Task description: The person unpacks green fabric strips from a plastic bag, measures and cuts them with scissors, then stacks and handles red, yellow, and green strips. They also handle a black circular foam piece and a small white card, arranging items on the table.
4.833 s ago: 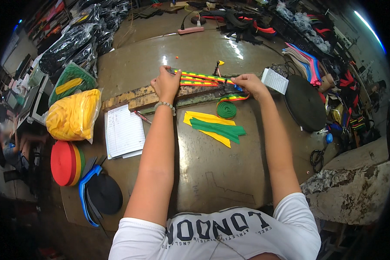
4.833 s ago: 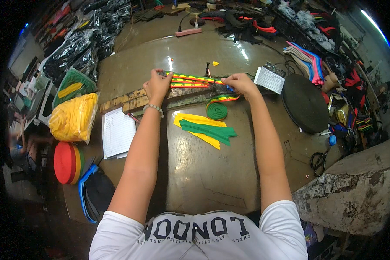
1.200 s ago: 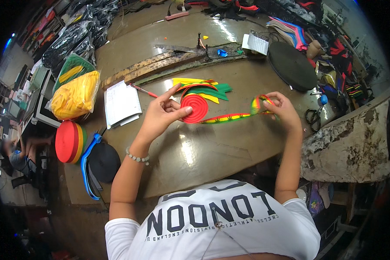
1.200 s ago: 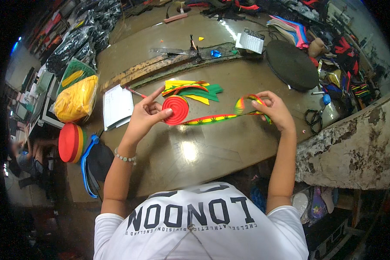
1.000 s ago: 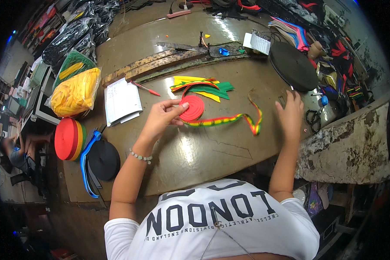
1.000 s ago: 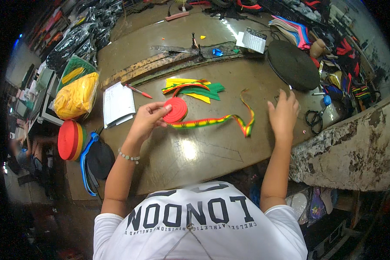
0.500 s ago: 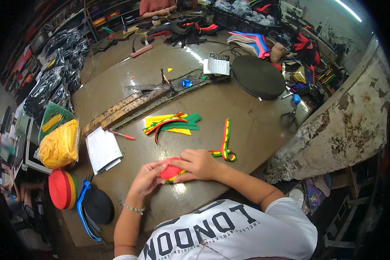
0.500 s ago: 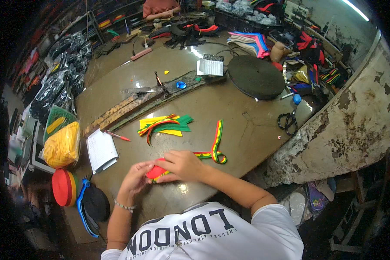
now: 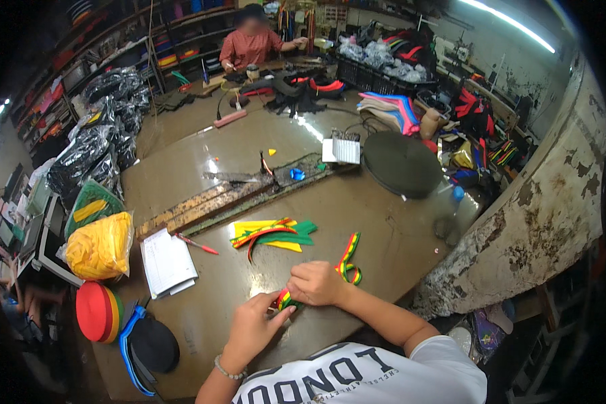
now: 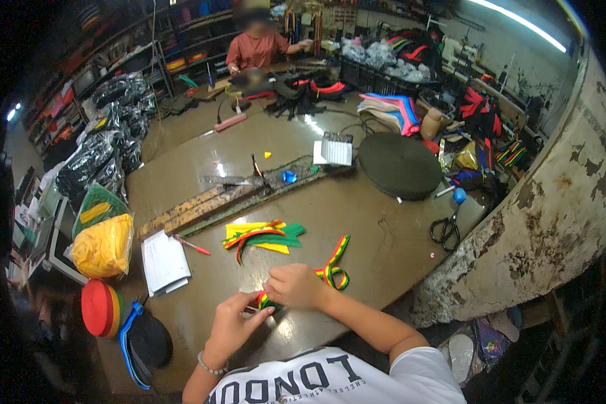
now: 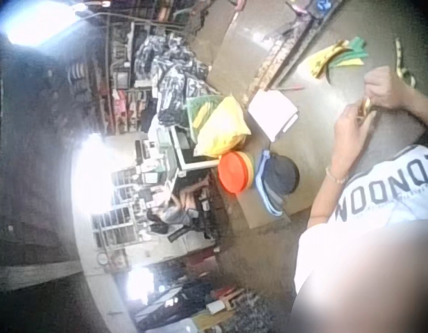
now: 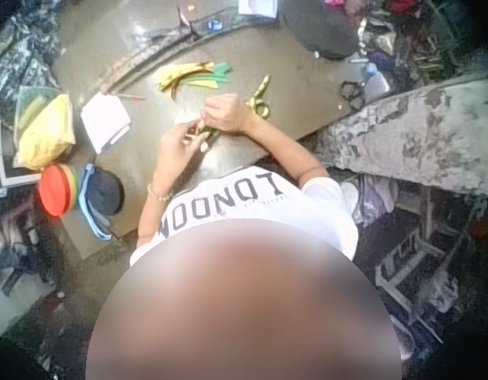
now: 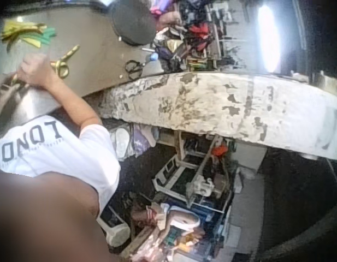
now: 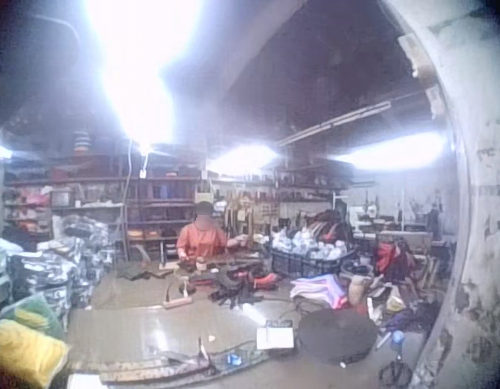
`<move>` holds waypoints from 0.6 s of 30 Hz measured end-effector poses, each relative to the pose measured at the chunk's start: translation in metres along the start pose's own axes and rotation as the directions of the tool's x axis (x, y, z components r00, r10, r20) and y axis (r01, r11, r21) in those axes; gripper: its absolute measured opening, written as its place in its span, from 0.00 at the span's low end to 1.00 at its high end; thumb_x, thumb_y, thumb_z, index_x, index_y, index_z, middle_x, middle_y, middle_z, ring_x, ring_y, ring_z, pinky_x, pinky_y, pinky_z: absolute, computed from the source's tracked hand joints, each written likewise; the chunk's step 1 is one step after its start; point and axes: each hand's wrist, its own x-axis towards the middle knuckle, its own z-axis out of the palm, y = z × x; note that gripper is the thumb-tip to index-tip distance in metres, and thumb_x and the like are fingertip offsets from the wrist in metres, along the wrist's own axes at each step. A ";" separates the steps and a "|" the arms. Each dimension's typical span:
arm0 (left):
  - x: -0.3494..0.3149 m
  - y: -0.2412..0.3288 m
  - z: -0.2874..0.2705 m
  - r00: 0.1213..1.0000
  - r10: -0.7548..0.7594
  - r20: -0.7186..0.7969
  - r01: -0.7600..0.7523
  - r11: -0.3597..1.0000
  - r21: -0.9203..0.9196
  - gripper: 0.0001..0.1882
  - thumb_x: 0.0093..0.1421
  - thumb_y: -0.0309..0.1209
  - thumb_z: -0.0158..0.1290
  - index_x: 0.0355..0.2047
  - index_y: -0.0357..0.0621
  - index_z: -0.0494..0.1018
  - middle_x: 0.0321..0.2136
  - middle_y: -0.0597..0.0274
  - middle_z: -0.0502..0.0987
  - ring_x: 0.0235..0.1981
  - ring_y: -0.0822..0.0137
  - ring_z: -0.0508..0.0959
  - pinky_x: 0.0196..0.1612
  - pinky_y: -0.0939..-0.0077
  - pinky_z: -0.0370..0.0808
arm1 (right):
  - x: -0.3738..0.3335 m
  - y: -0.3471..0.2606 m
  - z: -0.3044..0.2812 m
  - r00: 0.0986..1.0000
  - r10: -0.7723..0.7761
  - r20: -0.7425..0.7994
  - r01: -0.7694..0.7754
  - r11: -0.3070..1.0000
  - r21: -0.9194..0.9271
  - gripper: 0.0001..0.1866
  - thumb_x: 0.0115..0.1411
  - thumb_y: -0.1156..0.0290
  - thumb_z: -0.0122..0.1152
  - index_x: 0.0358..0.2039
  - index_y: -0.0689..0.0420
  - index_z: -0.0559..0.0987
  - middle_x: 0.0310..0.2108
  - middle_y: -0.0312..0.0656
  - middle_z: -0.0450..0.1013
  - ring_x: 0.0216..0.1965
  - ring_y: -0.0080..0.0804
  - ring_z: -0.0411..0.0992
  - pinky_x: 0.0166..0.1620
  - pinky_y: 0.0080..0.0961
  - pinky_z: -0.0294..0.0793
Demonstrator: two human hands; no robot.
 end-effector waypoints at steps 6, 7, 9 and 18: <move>0.005 0.004 0.008 0.976 -0.144 -0.166 0.085 0.944 -0.319 0.17 0.48 0.30 0.67 0.34 0.30 0.77 0.23 0.56 0.79 0.23 0.73 0.79 0.29 0.80 0.76 | -0.003 -0.015 0.016 0.793 0.608 -0.049 -0.512 0.707 0.489 0.10 0.57 0.66 0.54 0.23 0.57 0.72 0.21 0.40 0.66 0.22 0.40 0.69 0.25 0.35 0.69; 0.005 0.003 0.008 0.974 -0.193 -0.115 0.153 0.946 -0.287 0.17 0.49 0.30 0.67 0.33 0.28 0.76 0.22 0.58 0.79 0.23 0.76 0.78 0.29 0.82 0.76 | -0.006 -0.013 0.019 0.648 0.753 0.114 -0.667 0.489 0.561 0.10 0.58 0.66 0.53 0.24 0.57 0.73 0.21 0.41 0.66 0.22 0.40 0.69 0.25 0.35 0.69; 0.005 0.001 0.005 0.976 -0.219 -0.007 0.211 0.947 -0.243 0.18 0.49 0.33 0.67 0.33 0.29 0.77 0.23 0.56 0.80 0.24 0.75 0.79 0.30 0.80 0.77 | -0.011 -0.006 0.020 0.928 0.364 -0.078 -0.313 0.878 0.363 0.11 0.60 0.65 0.52 0.24 0.58 0.72 0.22 0.42 0.68 0.22 0.42 0.69 0.25 0.35 0.69; 0.002 0.008 0.015 0.981 -0.153 -0.123 0.088 0.904 -0.418 0.17 0.52 0.33 0.64 0.36 0.30 0.77 0.25 0.54 0.80 0.28 0.72 0.81 0.32 0.78 0.78 | -0.009 -0.030 0.039 0.603 0.797 -0.017 -0.583 0.456 0.673 0.27 0.69 0.55 0.35 0.28 0.63 0.76 0.25 0.50 0.73 0.28 0.47 0.73 0.31 0.35 0.69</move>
